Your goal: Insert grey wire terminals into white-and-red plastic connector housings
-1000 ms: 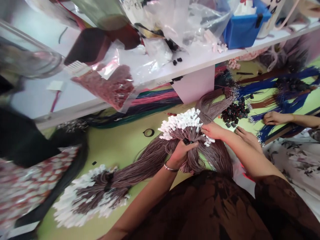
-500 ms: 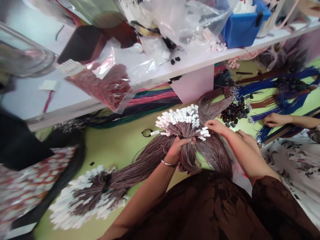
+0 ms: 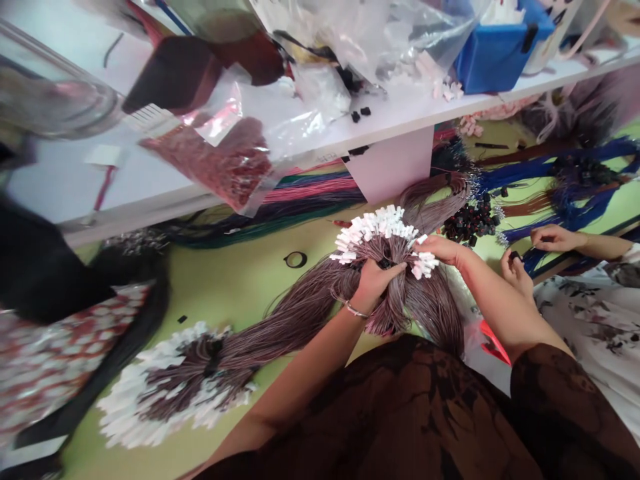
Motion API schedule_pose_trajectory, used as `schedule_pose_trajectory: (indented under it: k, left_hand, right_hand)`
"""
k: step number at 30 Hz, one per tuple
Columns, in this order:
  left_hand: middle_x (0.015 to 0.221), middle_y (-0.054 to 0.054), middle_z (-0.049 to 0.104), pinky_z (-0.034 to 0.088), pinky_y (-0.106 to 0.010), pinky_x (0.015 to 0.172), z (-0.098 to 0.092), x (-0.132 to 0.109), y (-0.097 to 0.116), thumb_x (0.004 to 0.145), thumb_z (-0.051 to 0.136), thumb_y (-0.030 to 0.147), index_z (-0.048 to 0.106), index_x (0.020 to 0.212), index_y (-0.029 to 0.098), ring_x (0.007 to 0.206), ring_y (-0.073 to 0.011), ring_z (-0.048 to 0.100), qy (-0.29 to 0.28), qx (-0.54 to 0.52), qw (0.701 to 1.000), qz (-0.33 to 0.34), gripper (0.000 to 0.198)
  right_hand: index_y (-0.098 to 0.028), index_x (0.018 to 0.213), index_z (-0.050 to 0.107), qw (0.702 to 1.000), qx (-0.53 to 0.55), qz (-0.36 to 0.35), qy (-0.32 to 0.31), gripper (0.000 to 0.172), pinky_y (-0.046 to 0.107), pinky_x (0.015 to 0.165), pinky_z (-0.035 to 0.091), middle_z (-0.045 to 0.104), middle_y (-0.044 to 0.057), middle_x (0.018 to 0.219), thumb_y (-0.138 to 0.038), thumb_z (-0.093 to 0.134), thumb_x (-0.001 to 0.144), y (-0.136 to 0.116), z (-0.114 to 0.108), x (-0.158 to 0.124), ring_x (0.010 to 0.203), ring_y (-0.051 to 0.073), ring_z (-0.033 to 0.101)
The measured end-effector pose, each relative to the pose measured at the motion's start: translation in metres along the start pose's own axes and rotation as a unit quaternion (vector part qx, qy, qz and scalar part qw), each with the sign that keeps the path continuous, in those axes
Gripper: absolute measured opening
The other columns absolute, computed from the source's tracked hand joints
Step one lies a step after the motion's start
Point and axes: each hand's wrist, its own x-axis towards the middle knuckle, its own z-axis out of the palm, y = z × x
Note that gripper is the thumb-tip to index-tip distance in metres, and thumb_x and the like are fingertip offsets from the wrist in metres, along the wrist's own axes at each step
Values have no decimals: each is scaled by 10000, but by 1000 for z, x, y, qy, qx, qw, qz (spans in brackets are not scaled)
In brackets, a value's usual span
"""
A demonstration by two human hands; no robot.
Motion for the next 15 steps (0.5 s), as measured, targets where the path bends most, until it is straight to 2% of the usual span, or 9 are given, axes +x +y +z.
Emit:
schedule_pose_trajectory:
  k: [2, 3, 5, 7, 9, 11, 12, 13, 15]
  left_hand:
    - [835, -87, 672, 423, -362, 908, -2, -3, 4, 447, 859, 258, 634, 741, 182, 1063, -314, 575, 44, 102, 994, 16, 378]
    - [775, -90, 654, 419, -374, 904, -3, -7, 7, 450, 863, 305, 606, 659, 192, 1071, -339, 566, 48, 166, 985, 11, 350]
    - [666, -93, 601, 412, -403, 898, -7, -15, 17, 475, 852, 395, 519, 517, 207, 1067, -386, 555, 30, 280, 960, 3, 385]
    - [692, -105, 591, 389, -418, 931, -7, -22, 30, 525, 828, 430, 507, 502, 208, 1105, -405, 527, 9, 332, 942, 38, 391]
    - [900, -126, 623, 341, -404, 1005, -1, -22, 44, 505, 849, 381, 602, 635, 202, 1203, -397, 458, -24, 305, 945, 118, 331]
    - [1155, -127, 584, 280, -375, 1073, 9, -14, 55, 421, 890, 301, 669, 846, 205, 1284, -379, 379, -81, 237, 951, 181, 488]
    - [1224, -120, 558, 259, -368, 1091, 14, -8, 58, 387, 901, 269, 678, 923, 210, 1294, -372, 369, -115, 208, 952, 193, 583]
    - [1243, -113, 554, 251, -368, 1099, 20, -1, 59, 381, 903, 248, 684, 968, 216, 1282, -364, 386, -145, 186, 952, 192, 628]
    - [1167, -97, 607, 268, -375, 1095, 26, 13, 58, 450, 880, 234, 701, 977, 231, 1207, -333, 467, -183, 163, 952, 182, 557]
  right_hand:
    - [-139, 732, 578, 999, 37, -4, 22, 362, 238, 520, 386, 591, 6, 623, -490, 638, 672, 1, 2, -1, 532, 101, 488]
    - [-143, 743, 575, 998, 52, -9, 32, 356, 238, 510, 389, 600, 12, 630, -486, 635, 670, 2, 4, 0, 528, 105, 500]
    - [-150, 768, 575, 996, 77, -22, 49, 343, 231, 485, 384, 609, 13, 634, -476, 626, 672, 3, 12, 4, 520, 109, 515]
    - [-158, 780, 574, 993, 94, -39, 63, 325, 216, 459, 361, 596, -1, 614, -466, 613, 682, 3, 20, 9, 500, 100, 506]
    - [-162, 788, 579, 991, 103, -53, 69, 300, 206, 449, 348, 582, -16, 594, -444, 613, 691, 3, 26, 14, 483, 87, 485]
    - [-160, 798, 589, 990, 106, -61, 65, 278, 206, 452, 353, 582, -19, 585, -423, 607, 711, 1, 28, 17, 477, 83, 474]
    - [-158, 801, 594, 991, 97, -63, 61, 270, 208, 457, 358, 585, -17, 582, -417, 597, 726, 0, 28, 19, 477, 83, 473]
    - [-155, 802, 598, 993, 74, -68, 63, 264, 209, 462, 361, 589, -15, 577, -412, 584, 744, 0, 26, 20, 480, 85, 473]
    - [-151, 793, 599, 991, -26, -72, 108, 258, 209, 480, 368, 591, -13, 563, -405, 559, 774, -1, 20, 21, 491, 88, 477]
